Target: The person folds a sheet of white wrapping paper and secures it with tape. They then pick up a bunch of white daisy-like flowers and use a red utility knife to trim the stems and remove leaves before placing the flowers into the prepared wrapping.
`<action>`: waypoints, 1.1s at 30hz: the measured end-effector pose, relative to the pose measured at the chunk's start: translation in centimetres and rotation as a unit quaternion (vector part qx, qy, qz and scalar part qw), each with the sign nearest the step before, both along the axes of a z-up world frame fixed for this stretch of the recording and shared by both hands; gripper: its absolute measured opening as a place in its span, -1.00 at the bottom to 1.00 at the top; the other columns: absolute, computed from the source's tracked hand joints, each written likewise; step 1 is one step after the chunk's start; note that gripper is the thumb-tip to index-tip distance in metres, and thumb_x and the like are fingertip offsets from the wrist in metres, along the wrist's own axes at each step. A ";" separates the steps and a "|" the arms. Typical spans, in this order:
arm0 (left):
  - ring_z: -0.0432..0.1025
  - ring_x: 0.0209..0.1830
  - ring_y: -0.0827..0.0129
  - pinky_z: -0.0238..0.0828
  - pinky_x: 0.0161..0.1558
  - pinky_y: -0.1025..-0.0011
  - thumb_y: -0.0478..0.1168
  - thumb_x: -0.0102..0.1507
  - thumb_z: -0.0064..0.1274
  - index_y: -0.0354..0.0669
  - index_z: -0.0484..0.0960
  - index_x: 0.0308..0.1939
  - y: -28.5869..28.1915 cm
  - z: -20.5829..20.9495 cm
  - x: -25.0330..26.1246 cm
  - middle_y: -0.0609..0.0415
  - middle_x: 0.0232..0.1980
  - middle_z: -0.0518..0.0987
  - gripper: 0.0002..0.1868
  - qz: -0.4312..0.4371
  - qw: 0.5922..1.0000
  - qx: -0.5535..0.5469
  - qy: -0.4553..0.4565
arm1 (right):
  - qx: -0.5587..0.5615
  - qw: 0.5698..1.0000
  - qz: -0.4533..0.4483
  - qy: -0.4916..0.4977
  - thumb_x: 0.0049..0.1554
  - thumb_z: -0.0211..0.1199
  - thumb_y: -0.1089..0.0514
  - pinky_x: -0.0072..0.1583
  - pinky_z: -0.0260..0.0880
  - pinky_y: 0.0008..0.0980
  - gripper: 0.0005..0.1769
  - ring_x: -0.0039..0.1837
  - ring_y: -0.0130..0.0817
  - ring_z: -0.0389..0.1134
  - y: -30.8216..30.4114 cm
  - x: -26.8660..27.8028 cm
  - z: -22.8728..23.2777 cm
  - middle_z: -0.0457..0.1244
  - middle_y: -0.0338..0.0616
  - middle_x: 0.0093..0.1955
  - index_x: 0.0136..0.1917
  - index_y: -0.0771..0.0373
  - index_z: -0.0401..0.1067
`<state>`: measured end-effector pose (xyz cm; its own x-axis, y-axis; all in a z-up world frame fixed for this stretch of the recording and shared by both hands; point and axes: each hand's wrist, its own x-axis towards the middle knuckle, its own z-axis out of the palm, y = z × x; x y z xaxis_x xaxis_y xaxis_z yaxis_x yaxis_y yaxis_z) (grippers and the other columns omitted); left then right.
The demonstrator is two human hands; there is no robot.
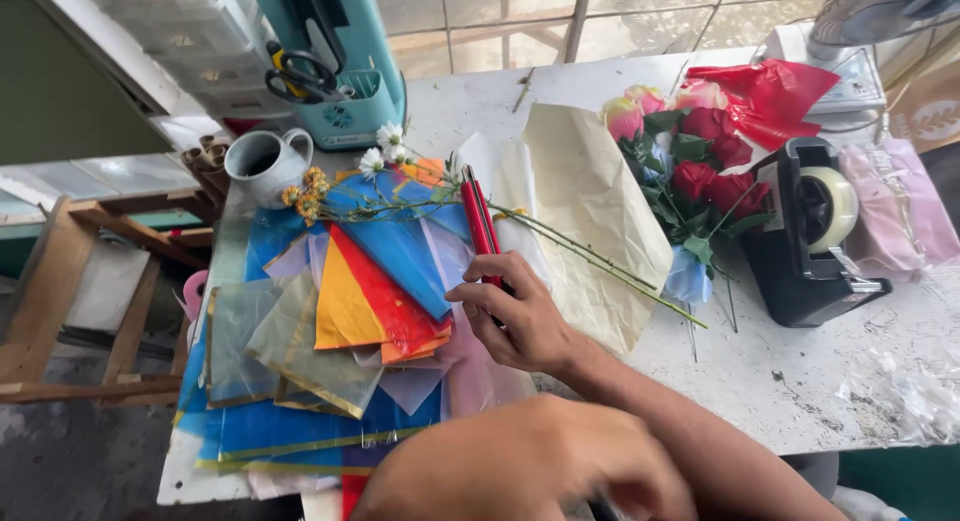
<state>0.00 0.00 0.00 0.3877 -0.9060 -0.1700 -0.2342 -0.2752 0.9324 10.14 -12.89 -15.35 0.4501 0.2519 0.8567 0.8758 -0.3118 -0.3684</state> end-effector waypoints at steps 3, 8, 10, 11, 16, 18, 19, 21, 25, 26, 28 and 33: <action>0.53 -0.16 0.44 0.36 -0.03 0.36 0.08 0.38 -0.13 -0.06 0.63 -0.27 -0.6 -3.3 2.9 0.17 -0.20 0.67 -0.63 0.055 0.994 0.086 -0.035 | -0.026 1.000 -0.004 0.004 0.26 0.01 0.41 0.13 0.36 -0.18 -0.72 0.07 -0.09 0.30 -0.7 0.0 0.7 0.18 0.09 0.14 0.16 0.23 0.43; 0.48 -0.24 0.04 0.26 -0.11 0.09 0.02 0.45 -0.21 -0.16 0.42 -0.42 -1.0 -9.7 4.1 -0.09 -0.32 0.60 -0.56 0.223 0.954 0.177 -0.096 | 0.017 1.000 -0.004 0.011 0.30 0.01 0.34 0.22 0.37 -0.19 -0.76 0.14 -0.15 0.28 -2.0 0.4 2.2 0.15 0.04 0.14 0.17 0.27 0.44; 0.55 -0.57 0.47 0.45 -0.23 0.42 0.13 0.39 -0.13 0.08 0.52 -0.16 -2.4 -8.9 4.3 0.26 -0.35 0.73 -0.71 0.315 0.936 0.154 0.029 | 0.075 0.995 -0.059 0.025 0.26 -0.10 0.40 0.22 0.34 -0.28 -0.70 0.14 -0.20 0.26 -3.0 0.4 3.5 0.14 -0.01 0.12 0.11 0.29 0.44; 0.55 -0.57 0.47 0.45 -0.23 0.42 0.13 0.39 -0.13 0.08 0.52 -0.16 -3.3 -10.2 5.1 0.26 -0.35 0.73 -0.71 0.318 0.936 0.150 0.024 | 0.073 0.996 -0.057 0.019 0.26 -0.10 0.40 0.22 0.34 -0.28 -0.70 0.14 -0.20 0.26 -3.8 0.7 4.5 0.14 -0.01 0.12 0.11 0.29 0.44; 0.58 -0.29 0.32 0.45 -0.45 0.52 0.17 0.27 -0.07 -0.33 0.44 0.30 -8.0 -12.6 8.2 -0.05 -0.01 0.50 -0.29 0.418 0.838 -0.085 0.339 | 0.160 0.981 -0.104 -0.015 0.42 -0.11 0.34 -0.02 0.33 -0.44 -0.79 -0.05 -0.31 0.21 -7.3 0.7 10.2 0.12 0.06 0.09 0.09 0.38 0.36; 0.57 -0.34 0.31 0.48 -0.48 0.53 0.16 0.32 -0.07 -0.40 0.45 0.25 -9.3 -13.3 8.9 -0.11 -0.04 0.55 -0.32 0.423 0.827 -0.113 0.354 | 0.173 0.983 -0.068 0.008 0.44 -0.14 0.32 -0.04 0.34 -0.44 -0.78 -0.09 -0.31 0.24 -9.5 0.9 11.3 0.12 0.06 0.18 0.15 0.39 0.34; 0.57 -0.40 0.29 0.50 -0.51 0.54 0.16 0.38 -0.08 -0.47 0.45 0.20 -9.9 -13.6 9.2 -0.17 -0.06 0.59 -0.33 0.428 0.812 -0.135 0.373 | 0.187 0.981 -0.032 0.038 0.46 -0.16 0.30 -0.06 0.35 -0.44 -0.76 -0.14 -0.31 0.27 -10.6 0.9 11.8 0.12 0.06 0.26 0.21 0.39 0.32; 0.56 -0.40 0.27 0.53 -0.49 0.53 0.11 0.42 -0.10 -0.46 0.43 0.21 -10.8 -13.1 9.1 -0.18 -0.10 0.60 -0.39 0.413 0.811 -0.151 0.385 | 0.175 0.981 -0.034 0.080 0.44 -0.17 0.32 -0.06 0.38 -0.43 -0.75 -0.10 -0.26 0.32 -12.4 0.5 13.0 0.12 0.09 0.34 0.24 0.39 0.32; 0.48 -0.52 0.32 0.35 -0.49 0.50 0.00 0.45 -0.09 -0.22 0.48 0.02 -13.1 -12.9 9.5 -0.04 -0.26 0.60 -0.67 0.449 0.792 -0.161 0.380 | 0.058 0.979 -0.053 0.189 0.35 -0.10 0.40 -0.09 0.46 -0.48 -0.71 -0.06 -0.32 0.38 -15.1 0.9 12.3 0.21 0.09 0.30 0.24 0.43 0.39; 0.48 -0.52 0.32 0.35 -0.49 0.50 0.00 0.45 -0.09 -0.22 0.48 0.02 -13.3 -12.7 9.6 -0.04 -0.26 0.60 -0.67 0.449 0.794 -0.161 0.377 | 0.061 0.979 -0.053 0.186 0.35 -0.10 0.40 -0.09 0.46 -0.48 -0.71 -0.06 -0.32 0.38 -15.0 0.6 11.7 0.21 0.09 0.30 0.24 0.43 0.39; 0.35 -0.61 0.43 0.24 -0.58 0.55 -0.24 0.31 -0.12 -0.22 0.55 -0.09 -14.1 -12.3 9.7 0.11 -0.49 0.37 -0.81 0.514 0.755 -0.184 0.362 | 0.031 0.963 -0.053 0.262 0.32 -0.01 0.32 -0.07 0.52 -0.47 -0.76 -0.06 -0.35 0.41 -15.0 0.0 10.4 0.29 0.00 0.30 0.12 0.33 0.47; 0.41 -0.65 0.36 0.37 -0.66 0.49 -0.19 0.43 -0.14 -0.27 0.52 -0.17 -13.8 -11.4 6.3 0.00 -0.54 0.48 -0.78 0.492 0.795 -0.239 0.261 | 0.110 0.957 -0.038 0.266 0.27 -0.01 0.43 -0.15 0.47 -0.36 -0.78 -0.16 -0.31 0.36 -16.4 -1.3 9.4 0.29 0.15 0.21 0.05 0.51 0.46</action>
